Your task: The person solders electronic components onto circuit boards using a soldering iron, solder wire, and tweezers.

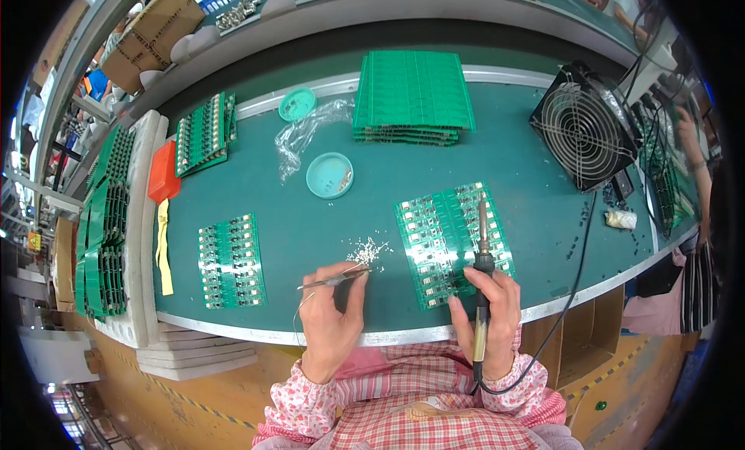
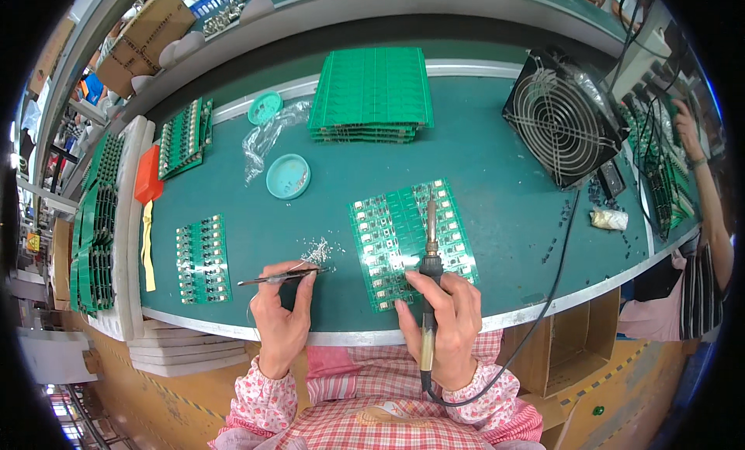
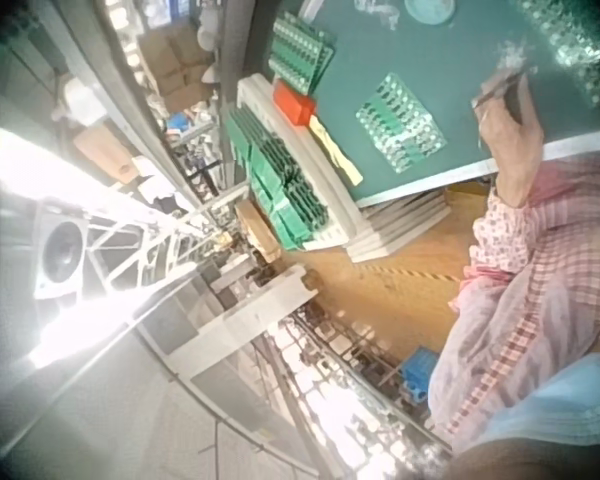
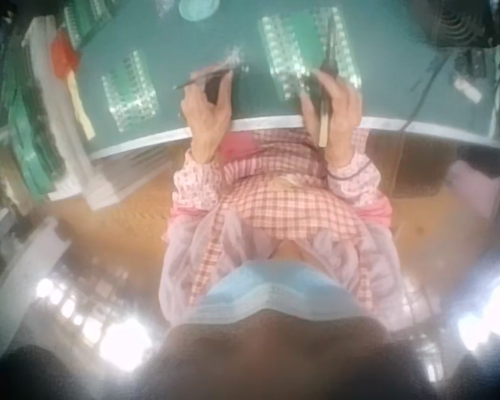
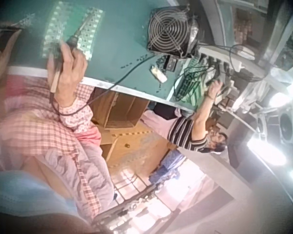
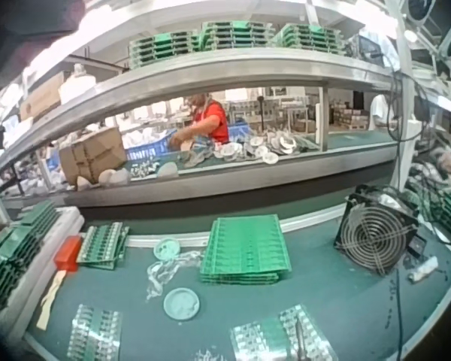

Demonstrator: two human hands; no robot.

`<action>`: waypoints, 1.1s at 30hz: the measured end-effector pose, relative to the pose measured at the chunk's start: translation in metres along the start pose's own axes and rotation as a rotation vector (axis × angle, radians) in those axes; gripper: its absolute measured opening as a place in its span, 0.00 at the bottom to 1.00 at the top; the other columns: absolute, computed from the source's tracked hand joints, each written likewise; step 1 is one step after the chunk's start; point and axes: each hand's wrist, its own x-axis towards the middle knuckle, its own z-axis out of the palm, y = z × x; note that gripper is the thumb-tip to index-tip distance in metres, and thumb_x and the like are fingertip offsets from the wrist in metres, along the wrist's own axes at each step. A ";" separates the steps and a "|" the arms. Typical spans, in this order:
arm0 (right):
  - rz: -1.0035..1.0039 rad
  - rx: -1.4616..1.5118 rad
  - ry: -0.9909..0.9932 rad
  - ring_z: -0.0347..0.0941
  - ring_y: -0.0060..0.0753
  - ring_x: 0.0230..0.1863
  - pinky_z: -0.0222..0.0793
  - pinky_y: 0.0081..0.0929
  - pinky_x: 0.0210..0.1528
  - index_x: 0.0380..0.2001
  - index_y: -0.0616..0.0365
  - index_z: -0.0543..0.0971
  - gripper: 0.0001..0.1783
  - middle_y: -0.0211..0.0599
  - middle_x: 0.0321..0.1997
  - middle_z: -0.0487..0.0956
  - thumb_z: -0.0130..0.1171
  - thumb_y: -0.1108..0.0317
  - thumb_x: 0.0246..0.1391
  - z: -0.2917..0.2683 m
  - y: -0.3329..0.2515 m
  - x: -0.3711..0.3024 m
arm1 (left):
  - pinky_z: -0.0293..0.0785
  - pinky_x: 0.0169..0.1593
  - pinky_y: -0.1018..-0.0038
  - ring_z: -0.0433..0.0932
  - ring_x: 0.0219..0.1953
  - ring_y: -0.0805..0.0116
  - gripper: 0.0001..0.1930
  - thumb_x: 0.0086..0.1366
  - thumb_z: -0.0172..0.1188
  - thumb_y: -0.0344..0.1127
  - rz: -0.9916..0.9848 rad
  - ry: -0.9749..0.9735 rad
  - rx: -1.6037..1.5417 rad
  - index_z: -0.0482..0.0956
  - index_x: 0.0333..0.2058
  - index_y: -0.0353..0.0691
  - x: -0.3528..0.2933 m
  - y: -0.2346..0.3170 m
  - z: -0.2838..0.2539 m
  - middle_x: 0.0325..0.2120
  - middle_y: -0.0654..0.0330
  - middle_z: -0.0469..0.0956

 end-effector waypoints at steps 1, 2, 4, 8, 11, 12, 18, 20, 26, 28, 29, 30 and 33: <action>0.008 0.003 -0.008 0.72 0.48 0.46 0.68 0.42 0.51 0.51 0.55 0.79 0.28 0.44 0.42 0.75 0.73 0.72 0.43 -0.001 -0.001 0.001 | 0.72 0.44 0.65 0.78 0.38 0.57 0.09 0.59 0.68 0.23 -0.009 -0.003 0.018 0.82 0.39 0.37 0.000 0.001 -0.001 0.37 0.58 0.83; 0.003 0.003 0.000 0.72 0.49 0.46 0.68 0.43 0.52 0.51 0.55 0.79 0.28 0.44 0.42 0.75 0.73 0.72 0.43 -0.002 -0.002 0.004 | 0.72 0.44 0.65 0.78 0.38 0.57 0.09 0.59 0.68 0.23 -0.015 -0.007 0.021 0.82 0.39 0.37 0.001 0.002 -0.001 0.37 0.58 0.83; 0.017 0.006 0.003 0.72 0.50 0.46 0.68 0.45 0.55 0.52 0.56 0.78 0.28 0.44 0.42 0.76 0.73 0.72 0.43 -0.004 -0.003 0.002 | 0.76 0.42 0.74 0.81 0.34 0.66 0.08 0.64 0.64 0.23 0.124 -0.019 0.099 0.79 0.42 0.36 0.002 0.001 -0.002 0.35 0.56 0.82; -0.006 0.006 0.004 0.72 0.50 0.46 0.68 0.46 0.55 0.52 0.57 0.77 0.29 0.44 0.43 0.76 0.72 0.72 0.44 -0.002 0.002 0.002 | 0.75 0.41 0.73 0.81 0.35 0.65 0.08 0.63 0.64 0.23 0.150 -0.022 0.112 0.79 0.42 0.36 0.004 -0.001 0.001 0.35 0.56 0.82; -0.018 0.006 0.010 0.72 0.50 0.46 0.68 0.47 0.55 0.52 0.58 0.77 0.28 0.43 0.43 0.77 0.72 0.72 0.44 -0.001 0.003 0.001 | 0.75 0.42 0.72 0.81 0.36 0.64 0.09 0.63 0.64 0.22 0.133 -0.035 0.102 0.79 0.42 0.36 0.003 -0.001 0.001 0.36 0.56 0.82; -0.030 0.001 0.014 0.72 0.49 0.46 0.68 0.47 0.55 0.52 0.58 0.77 0.28 0.43 0.43 0.77 0.72 0.72 0.44 -0.002 0.002 0.001 | 0.75 0.42 0.72 0.81 0.36 0.63 0.09 0.63 0.64 0.22 0.158 -0.028 0.110 0.79 0.42 0.36 0.003 0.000 0.000 0.36 0.56 0.82; -0.040 -0.014 0.040 0.73 0.49 0.45 0.68 0.47 0.55 0.52 0.58 0.77 0.28 0.43 0.43 0.77 0.72 0.72 0.44 -0.002 0.002 0.001 | 0.74 0.43 0.71 0.80 0.37 0.62 0.08 0.63 0.65 0.23 0.175 -0.021 0.114 0.79 0.41 0.36 0.004 -0.002 0.001 0.36 0.56 0.82; -0.039 -0.015 0.050 0.73 0.49 0.45 0.68 0.47 0.55 0.52 0.58 0.77 0.28 0.43 0.42 0.77 0.72 0.72 0.44 -0.001 0.003 0.000 | 0.74 0.43 0.71 0.80 0.37 0.62 0.08 0.63 0.65 0.23 0.187 -0.024 0.120 0.79 0.41 0.36 0.004 -0.001 0.001 0.36 0.56 0.82; -0.045 -0.001 0.073 0.73 0.49 0.45 0.68 0.45 0.53 0.52 0.57 0.77 0.28 0.43 0.41 0.76 0.72 0.72 0.44 -0.001 0.003 0.001 | 0.74 0.43 0.70 0.80 0.37 0.62 0.08 0.63 0.65 0.23 0.184 -0.018 0.129 0.79 0.41 0.37 0.003 0.001 0.001 0.35 0.56 0.82; -0.044 -0.002 0.073 0.73 0.48 0.44 0.68 0.45 0.52 0.52 0.57 0.78 0.28 0.44 0.42 0.76 0.72 0.72 0.45 -0.001 0.003 0.000 | 0.74 0.43 0.70 0.80 0.37 0.62 0.08 0.63 0.65 0.23 0.203 -0.012 0.142 0.79 0.41 0.36 0.004 0.001 0.001 0.35 0.56 0.82; -0.047 -0.004 0.081 0.73 0.48 0.44 0.68 0.45 0.52 0.52 0.57 0.78 0.28 0.44 0.42 0.76 0.72 0.72 0.45 -0.003 0.002 0.001 | 0.74 0.43 0.70 0.80 0.37 0.62 0.08 0.63 0.65 0.23 0.211 -0.010 0.140 0.79 0.41 0.36 0.004 0.000 0.002 0.35 0.56 0.82; -0.037 0.026 0.073 0.74 0.48 0.44 0.68 0.44 0.51 0.52 0.57 0.77 0.28 0.44 0.42 0.76 0.72 0.73 0.44 -0.005 0.001 0.002 | 0.74 0.43 0.70 0.80 0.37 0.62 0.08 0.63 0.65 0.23 0.214 -0.010 0.146 0.79 0.41 0.36 0.004 0.000 0.002 0.35 0.56 0.82; 0.005 0.154 0.063 0.74 0.49 0.44 0.70 0.41 0.49 0.53 0.58 0.77 0.29 0.46 0.43 0.77 0.71 0.75 0.44 -0.009 0.004 -0.001 | 0.75 0.43 0.71 0.82 0.38 0.63 0.08 0.63 0.64 0.23 0.218 -0.008 0.131 0.79 0.42 0.36 0.004 0.002 0.000 0.35 0.56 0.82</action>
